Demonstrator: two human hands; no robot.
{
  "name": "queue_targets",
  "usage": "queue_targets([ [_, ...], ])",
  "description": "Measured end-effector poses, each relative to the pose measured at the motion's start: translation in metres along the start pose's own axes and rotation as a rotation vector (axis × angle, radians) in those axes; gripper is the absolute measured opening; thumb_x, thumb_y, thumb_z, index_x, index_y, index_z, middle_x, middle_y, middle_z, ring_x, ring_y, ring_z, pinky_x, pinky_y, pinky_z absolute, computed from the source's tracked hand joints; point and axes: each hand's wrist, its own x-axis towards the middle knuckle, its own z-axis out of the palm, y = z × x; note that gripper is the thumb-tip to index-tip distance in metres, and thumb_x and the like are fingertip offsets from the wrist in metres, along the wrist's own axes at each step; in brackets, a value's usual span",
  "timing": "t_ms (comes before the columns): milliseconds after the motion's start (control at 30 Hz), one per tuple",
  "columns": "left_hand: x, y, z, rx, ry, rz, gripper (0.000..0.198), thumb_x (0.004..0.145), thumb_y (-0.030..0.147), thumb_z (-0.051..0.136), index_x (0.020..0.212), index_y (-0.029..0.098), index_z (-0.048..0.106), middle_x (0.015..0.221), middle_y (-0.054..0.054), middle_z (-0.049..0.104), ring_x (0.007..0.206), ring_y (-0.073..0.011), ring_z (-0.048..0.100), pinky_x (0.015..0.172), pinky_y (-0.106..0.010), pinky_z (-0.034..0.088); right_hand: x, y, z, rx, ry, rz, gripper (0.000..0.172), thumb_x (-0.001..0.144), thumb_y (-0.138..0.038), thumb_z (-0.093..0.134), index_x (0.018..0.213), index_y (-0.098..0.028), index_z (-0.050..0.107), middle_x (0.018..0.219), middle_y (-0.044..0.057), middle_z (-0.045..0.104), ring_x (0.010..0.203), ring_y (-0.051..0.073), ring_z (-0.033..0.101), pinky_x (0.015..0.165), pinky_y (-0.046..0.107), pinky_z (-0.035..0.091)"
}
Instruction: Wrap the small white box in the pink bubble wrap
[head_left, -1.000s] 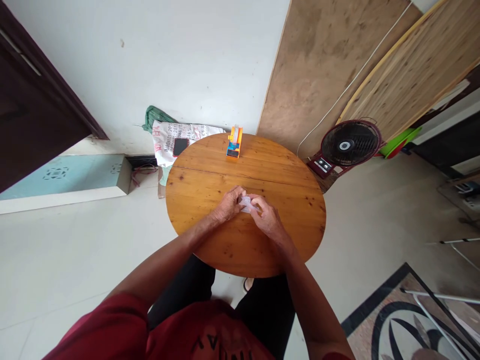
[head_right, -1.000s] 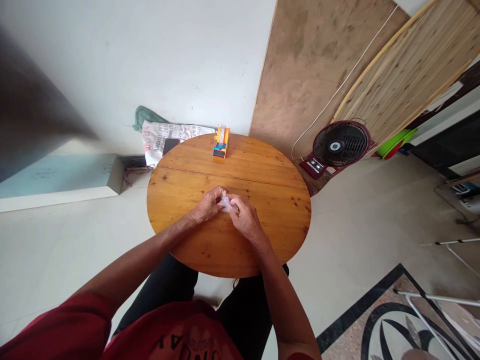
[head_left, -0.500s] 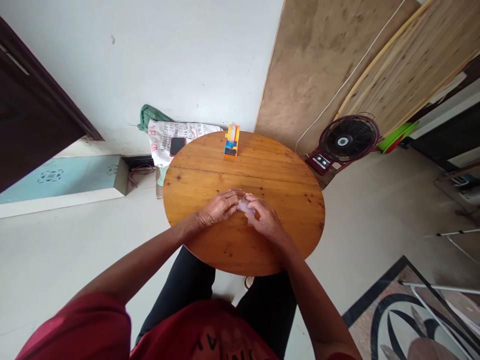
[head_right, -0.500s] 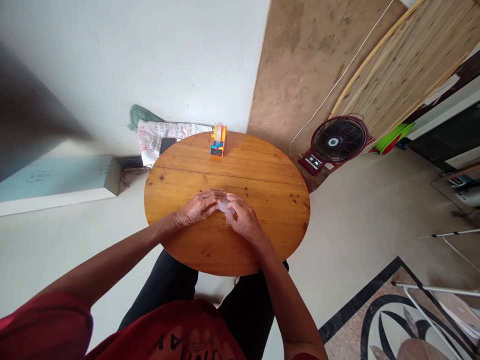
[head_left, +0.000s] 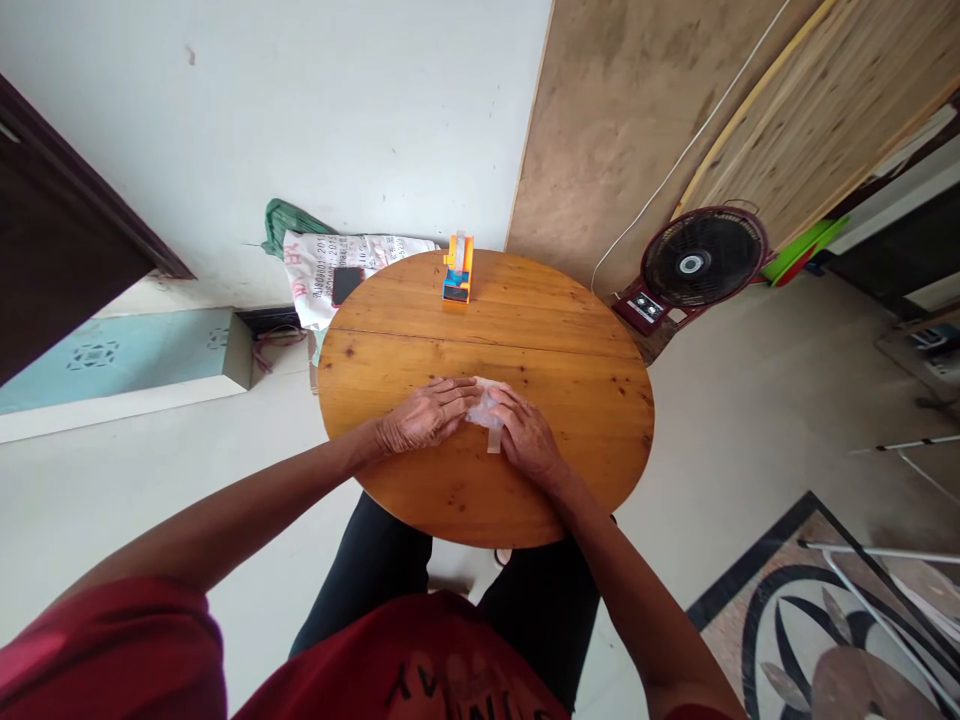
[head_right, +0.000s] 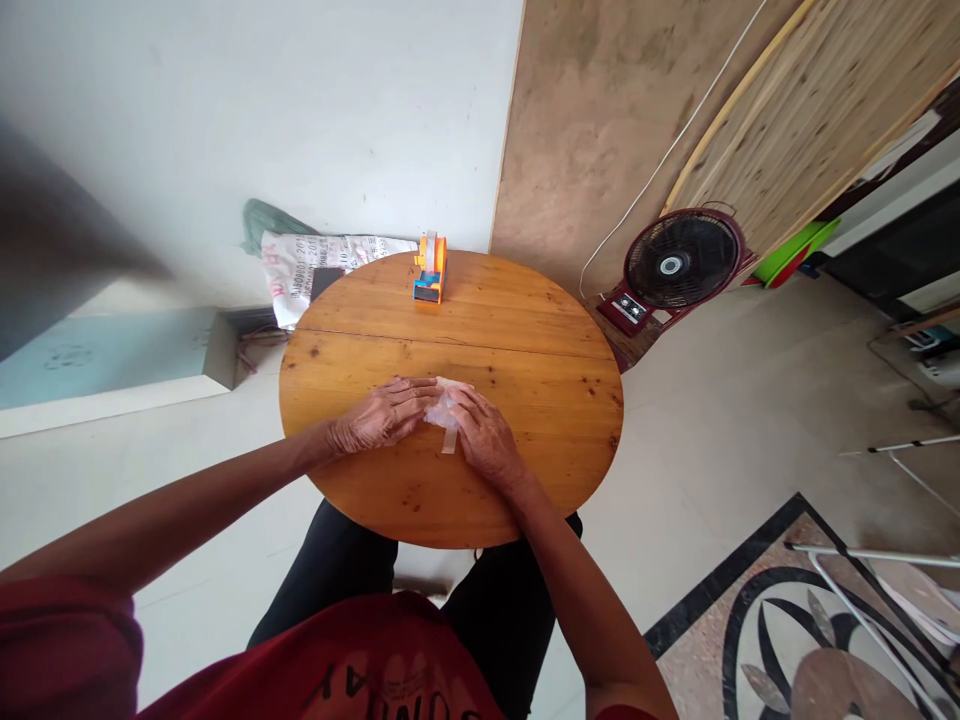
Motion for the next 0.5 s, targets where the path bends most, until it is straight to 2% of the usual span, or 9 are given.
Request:
queue_targets([
  [133, 0.009, 0.000, -0.004, 0.026, -0.072, 0.031, 0.062, 0.090, 0.017, 0.052, 0.150, 0.019, 0.039, 0.150, -0.015, 0.048, 0.145, -0.0294, 0.037, 0.117, -0.050, 0.037, -0.001, 0.002, 0.003, -0.058, 0.034, -0.037, 0.035, 0.090, -0.006, 0.042, 0.120, -0.014, 0.059, 0.135, 0.018, 0.061, 0.145, 0.024, 0.037, 0.112, 0.047, 0.044],
  [233, 0.011, -0.003, 0.001, -0.004, -0.078, 0.097, 0.064, 0.092, 0.017, 0.051, 0.153, 0.018, 0.033, 0.152, -0.015, 0.047, 0.147, -0.0278, 0.035, 0.119, -0.050, 0.035, -0.002, 0.002, 0.004, -0.057, 0.037, -0.025, 0.035, 0.091, -0.007, 0.041, 0.119, -0.016, 0.060, 0.135, 0.017, 0.061, 0.146, 0.024, 0.036, 0.112, 0.048, 0.044],
  [333, 0.006, -0.006, 0.009, -0.036, -0.027, 0.068, 0.056, 0.096, 0.016, 0.047, 0.151, 0.017, 0.036, 0.148, -0.016, 0.051, 0.146, -0.0256, 0.037, 0.118, -0.048, 0.038, -0.003, 0.002, 0.005, -0.019, 0.018, 0.001, 0.037, 0.091, -0.007, 0.041, 0.121, -0.019, 0.059, 0.141, 0.015, 0.057, 0.146, 0.023, 0.036, 0.113, 0.049, 0.042],
  [500, 0.001, -0.007, 0.015, -0.007, -0.010, -0.002, 0.043, 0.097, 0.018, 0.049, 0.140, 0.016, 0.051, 0.140, -0.016, 0.058, 0.143, -0.0275, 0.042, 0.114, -0.048, 0.043, -0.004, 0.003, 0.006, -0.007, 0.006, 0.018, 0.035, 0.092, -0.008, 0.042, 0.120, -0.018, 0.060, 0.142, 0.017, 0.056, 0.146, 0.025, 0.037, 0.113, 0.049, 0.043],
])
